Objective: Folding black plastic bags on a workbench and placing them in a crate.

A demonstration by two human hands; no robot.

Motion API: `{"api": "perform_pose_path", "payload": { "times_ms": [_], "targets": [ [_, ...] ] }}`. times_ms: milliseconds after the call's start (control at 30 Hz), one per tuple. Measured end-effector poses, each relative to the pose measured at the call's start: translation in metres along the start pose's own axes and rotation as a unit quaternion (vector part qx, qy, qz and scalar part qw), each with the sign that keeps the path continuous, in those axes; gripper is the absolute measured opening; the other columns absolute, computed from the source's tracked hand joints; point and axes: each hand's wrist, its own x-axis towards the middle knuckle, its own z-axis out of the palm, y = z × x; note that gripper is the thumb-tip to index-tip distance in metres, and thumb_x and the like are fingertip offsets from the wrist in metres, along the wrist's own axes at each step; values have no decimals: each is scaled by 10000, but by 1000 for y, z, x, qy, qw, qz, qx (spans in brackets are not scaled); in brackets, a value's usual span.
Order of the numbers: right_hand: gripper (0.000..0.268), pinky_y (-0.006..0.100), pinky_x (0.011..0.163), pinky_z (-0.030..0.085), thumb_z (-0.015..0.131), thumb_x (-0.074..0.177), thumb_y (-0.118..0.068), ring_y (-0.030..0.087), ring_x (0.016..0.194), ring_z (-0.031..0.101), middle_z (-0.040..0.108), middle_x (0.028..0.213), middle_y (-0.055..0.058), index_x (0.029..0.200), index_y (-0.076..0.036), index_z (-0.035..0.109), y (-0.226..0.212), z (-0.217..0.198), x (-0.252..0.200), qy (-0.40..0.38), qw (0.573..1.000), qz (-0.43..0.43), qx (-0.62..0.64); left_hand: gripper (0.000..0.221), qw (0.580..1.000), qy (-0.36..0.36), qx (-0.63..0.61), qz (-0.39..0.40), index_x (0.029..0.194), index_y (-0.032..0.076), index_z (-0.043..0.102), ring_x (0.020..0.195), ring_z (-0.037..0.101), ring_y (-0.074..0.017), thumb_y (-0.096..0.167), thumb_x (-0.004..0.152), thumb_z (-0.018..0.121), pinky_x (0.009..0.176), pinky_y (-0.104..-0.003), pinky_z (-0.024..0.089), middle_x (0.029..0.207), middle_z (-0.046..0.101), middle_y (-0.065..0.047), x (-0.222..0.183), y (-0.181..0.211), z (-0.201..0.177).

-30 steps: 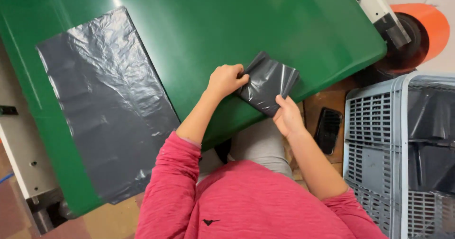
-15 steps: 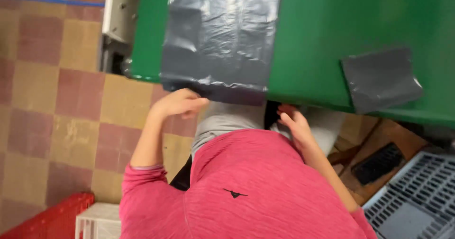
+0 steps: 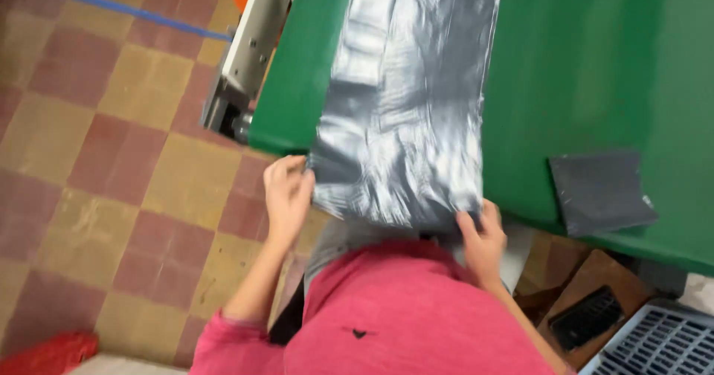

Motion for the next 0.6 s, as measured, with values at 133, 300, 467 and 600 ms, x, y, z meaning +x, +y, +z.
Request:
{"api": "perform_pose_path", "payload": {
  "times_ms": [133,300,467,600],
  "targets": [
    [257,383,1167,352,615,883,-3,259,1406,468,494,1499,174,1127,64,663,-74,-51,15,2,991,-132,28,253,992,11,-19,126,630,25,557,1281,487,-451,59,813,728,1056,-438,392,1222,670,-249,36,71,-22],
    [448,464,1272,394,586,1067,-326,322,1327,628,655,1351,239,1225,82,683,-40,-64,127,-59,954,-58,289,563,914,-189,-359,-8,1168,-12,692,1189,673,-256,446,1097,374,1073,-343,479,1201,728,-141,106,43,33],
    [387,339,992,373,544,1145,-307,174,1042,512,646,1054,47,1155,1,777,4,-23,304,-17,982,-63,177,425,964,-133,-228,27,1197,36,696,1030,667,-285,382,1066,487,939,-352,505,1113,681,-124,221,-10,139],
    [297,236,894,459,622,1008,-305,93,953,633,748,944,-43,1003,-55,782,9,19,379,-11,997,-2,73,341,989,-126,10,80,1228,80,671,1087,598,-355,250,936,718,932,-438,510,1198,652,-120,265,-53,209]
  ]
}}
